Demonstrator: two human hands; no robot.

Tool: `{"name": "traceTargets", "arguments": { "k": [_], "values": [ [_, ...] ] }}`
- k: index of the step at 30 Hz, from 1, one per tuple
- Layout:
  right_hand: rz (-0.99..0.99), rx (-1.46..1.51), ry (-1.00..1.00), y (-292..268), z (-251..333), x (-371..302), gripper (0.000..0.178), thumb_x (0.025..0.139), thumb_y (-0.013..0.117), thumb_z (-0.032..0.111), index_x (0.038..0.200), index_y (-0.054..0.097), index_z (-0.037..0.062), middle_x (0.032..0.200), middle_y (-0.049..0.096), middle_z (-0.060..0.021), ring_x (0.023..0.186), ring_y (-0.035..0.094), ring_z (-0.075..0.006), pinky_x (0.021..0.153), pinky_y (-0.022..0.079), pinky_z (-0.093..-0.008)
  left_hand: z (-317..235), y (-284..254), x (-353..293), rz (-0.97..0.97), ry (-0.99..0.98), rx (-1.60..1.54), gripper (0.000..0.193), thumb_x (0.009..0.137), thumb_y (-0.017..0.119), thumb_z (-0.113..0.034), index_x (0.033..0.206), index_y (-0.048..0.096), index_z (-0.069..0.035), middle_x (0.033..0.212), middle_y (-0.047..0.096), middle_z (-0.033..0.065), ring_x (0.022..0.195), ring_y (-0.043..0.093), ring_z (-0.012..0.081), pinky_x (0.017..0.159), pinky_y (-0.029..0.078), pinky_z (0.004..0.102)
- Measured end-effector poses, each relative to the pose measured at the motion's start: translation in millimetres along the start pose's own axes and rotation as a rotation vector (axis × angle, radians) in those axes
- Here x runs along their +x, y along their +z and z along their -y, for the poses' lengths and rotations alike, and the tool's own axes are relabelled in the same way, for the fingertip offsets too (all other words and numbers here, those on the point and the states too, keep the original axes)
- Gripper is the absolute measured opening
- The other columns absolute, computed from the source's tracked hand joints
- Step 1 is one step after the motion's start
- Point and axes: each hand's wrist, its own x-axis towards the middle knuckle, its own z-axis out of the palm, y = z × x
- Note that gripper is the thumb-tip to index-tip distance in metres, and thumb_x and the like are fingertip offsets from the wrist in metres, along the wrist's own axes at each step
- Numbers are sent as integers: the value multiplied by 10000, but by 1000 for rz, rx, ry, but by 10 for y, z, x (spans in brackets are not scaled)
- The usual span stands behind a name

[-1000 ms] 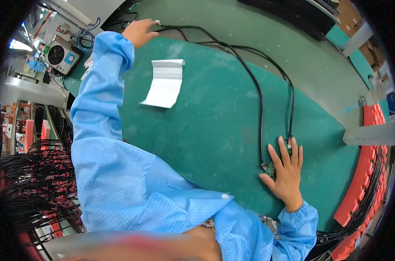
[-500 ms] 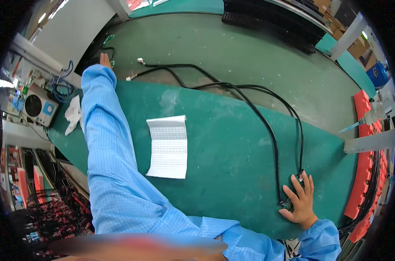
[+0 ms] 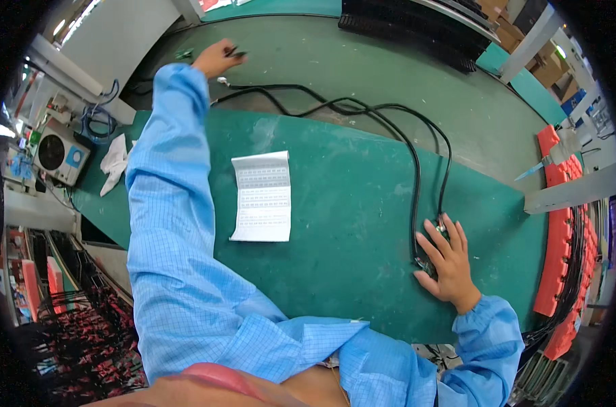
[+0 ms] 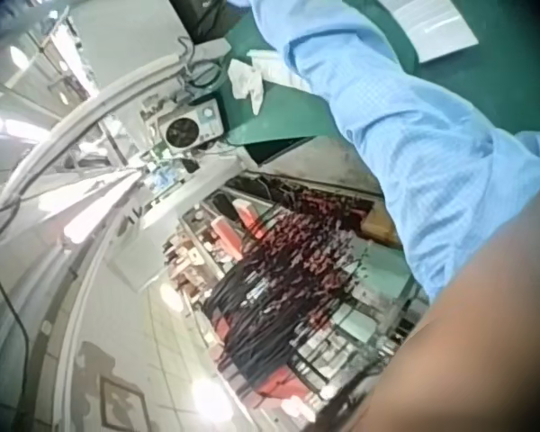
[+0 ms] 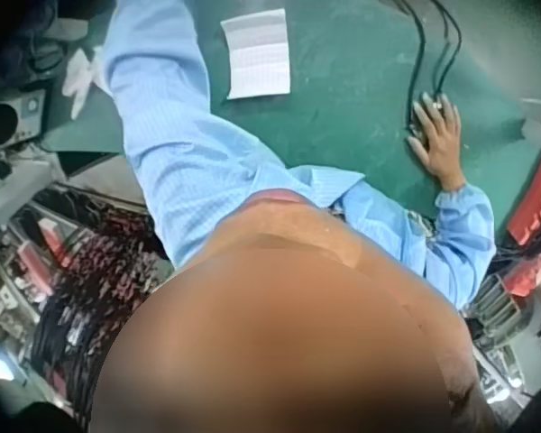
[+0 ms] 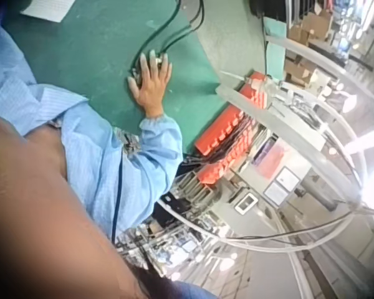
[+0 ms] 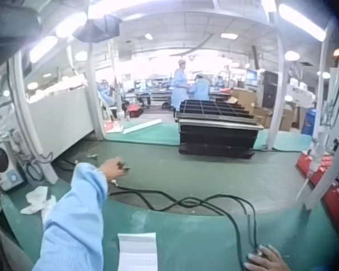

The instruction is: Applying identification labels to PCB components and using a dispenser machine on an assembly line.

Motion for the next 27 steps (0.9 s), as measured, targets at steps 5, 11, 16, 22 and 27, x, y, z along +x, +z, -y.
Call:
{"name": "traceTargets", "arguments": {
  "k": [5, 11, 16, 22, 27],
  "values": [
    [-71, -16, -7, 3, -16, -39, 625, 774, 596, 359, 1323, 484, 82, 1428, 397, -126, 1357, 271, -394, 1101, 185, -545, -1479, -33, 90, -73, 295, -147, 457, 839, 661, -440, 1010, 522, -39, 850, 577, 99, 837, 562, 189, 743, 448, 331],
    [-123, 12, -62, 85, -100, -72, 633, 788, 616, 354, 1357, 451, 130, 1456, 364, -89, 1370, 249, -368, 1107, 180, -532, -2659, 134, 136, -118, 473, -335, 249, 927, 570, -283, 933, 501, -44, 751, 566, 79, 733, 567, 178, 653, 446, 303],
    [-160, 42, -141, 132, -293, -197, 606, 826, 601, 370, 1361, 444, 134, 1447, 377, -71, 1369, 256, -346, 1110, 188, -521, -3645, 531, -469, -236, 625, -389, 247, 914, 594, -238, 990, 467, -40, 758, 571, 89, 700, 550, 206, 637, 451, 346],
    [-136, 75, -213, 67, -613, -747, 595, 846, 588, 430, 1354, 456, 149, 1427, 403, -64, 1351, 297, -339, 1116, 204, -509, -4201, 1335, -1409, 121, 722, -476, 247, 842, 653, -171, 1038, 546, -68, 978, 594, 115, 912, 580, 268, 803, 464, 368],
    [-136, 154, -257, 38, -629, -1036, 597, 838, 585, 473, 1343, 472, 176, 1424, 404, -81, 1337, 320, -345, 1102, 227, -518, -3890, 1713, -1759, -20, 819, -203, 410, 721, 649, 54, 1100, 582, -88, 1194, 589, 72, 1042, 578, 290, 875, 482, 361]
  ]
}}
